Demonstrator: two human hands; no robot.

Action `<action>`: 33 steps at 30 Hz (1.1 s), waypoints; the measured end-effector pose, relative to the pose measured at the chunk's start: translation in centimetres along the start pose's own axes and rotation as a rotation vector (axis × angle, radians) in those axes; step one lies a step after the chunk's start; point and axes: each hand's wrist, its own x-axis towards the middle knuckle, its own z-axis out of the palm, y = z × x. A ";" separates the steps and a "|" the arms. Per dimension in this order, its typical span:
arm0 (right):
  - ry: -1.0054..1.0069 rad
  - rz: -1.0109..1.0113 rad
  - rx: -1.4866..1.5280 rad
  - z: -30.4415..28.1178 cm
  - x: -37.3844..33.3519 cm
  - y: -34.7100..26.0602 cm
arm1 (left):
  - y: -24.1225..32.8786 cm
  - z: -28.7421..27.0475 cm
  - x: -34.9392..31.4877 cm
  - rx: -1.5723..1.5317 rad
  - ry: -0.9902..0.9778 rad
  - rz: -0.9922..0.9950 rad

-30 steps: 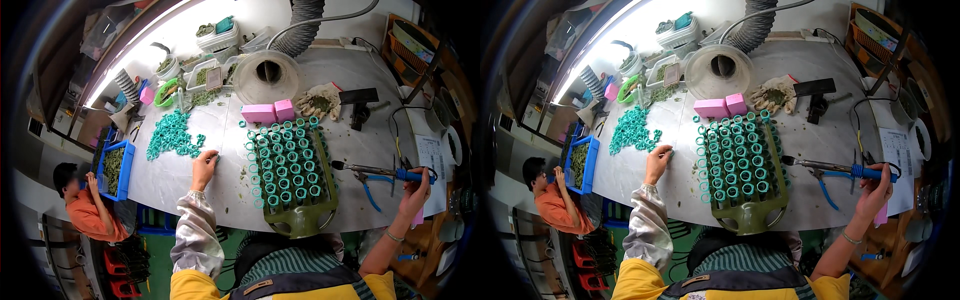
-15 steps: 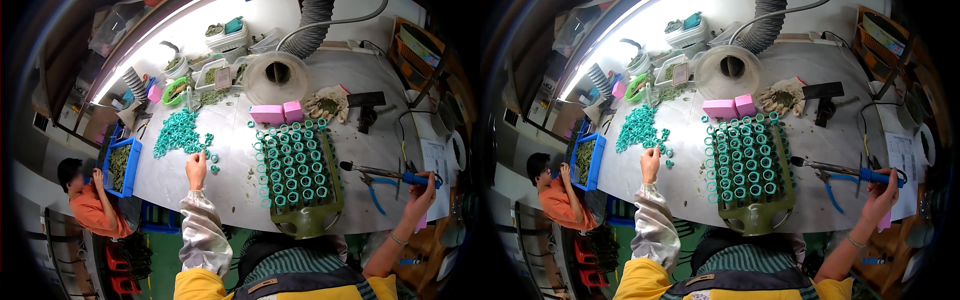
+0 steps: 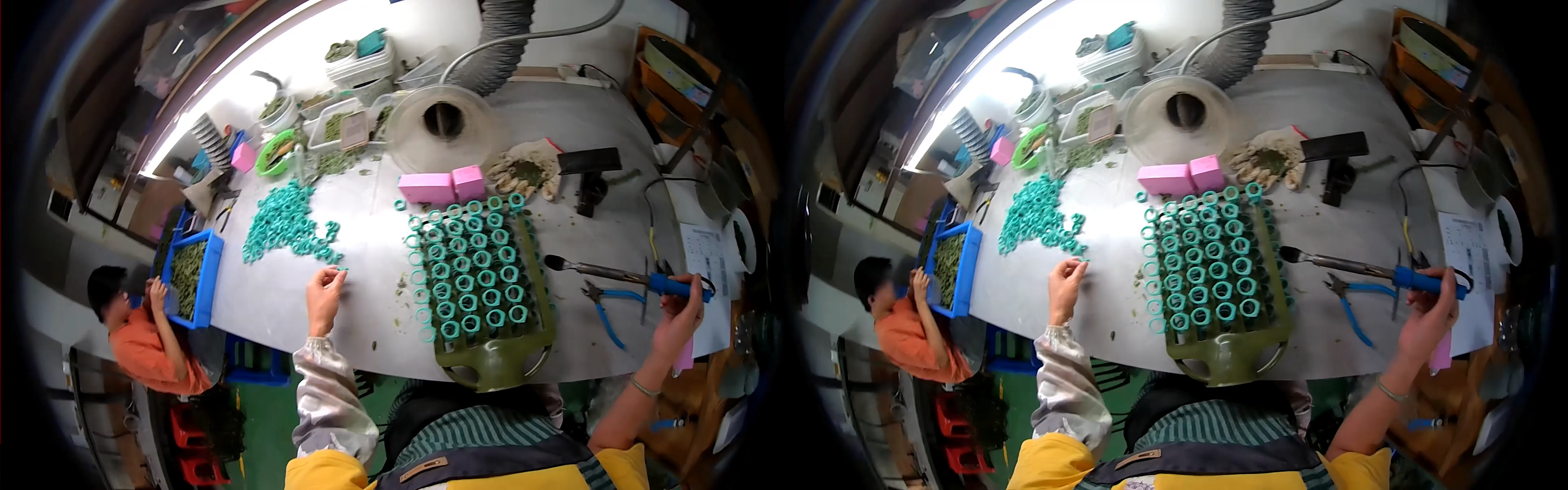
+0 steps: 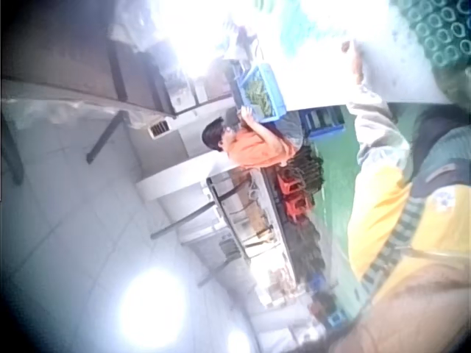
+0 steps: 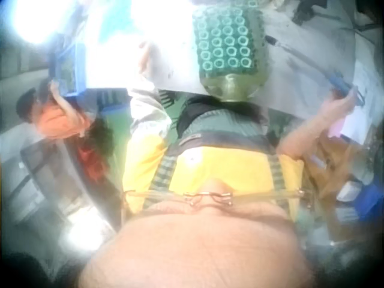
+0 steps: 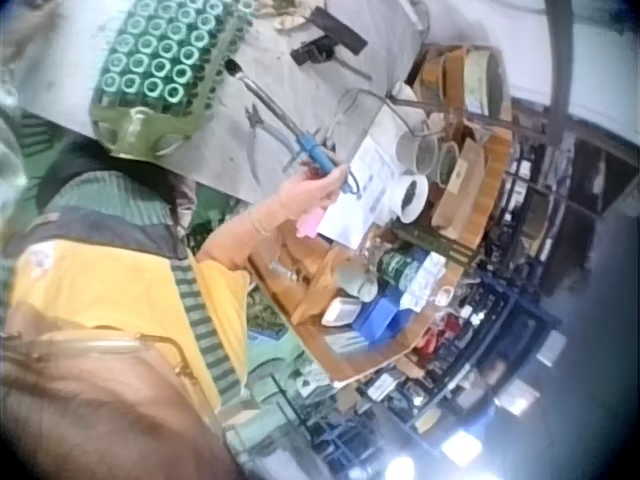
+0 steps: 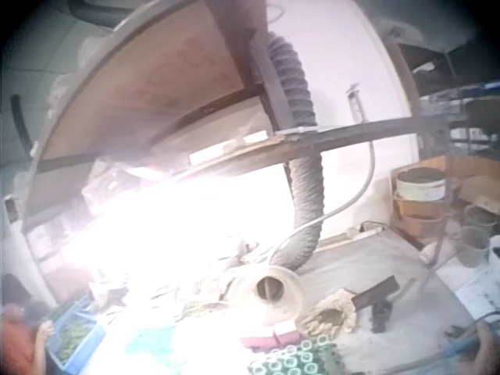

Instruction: The person fits plastic rings onto a holder by hand and melts them in place using a soldering iron.

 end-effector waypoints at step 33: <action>-0.093 0.003 0.004 3.7 0.1 2.8 | 20.0 21.2 -0.1 -0.046 -0.477 0.834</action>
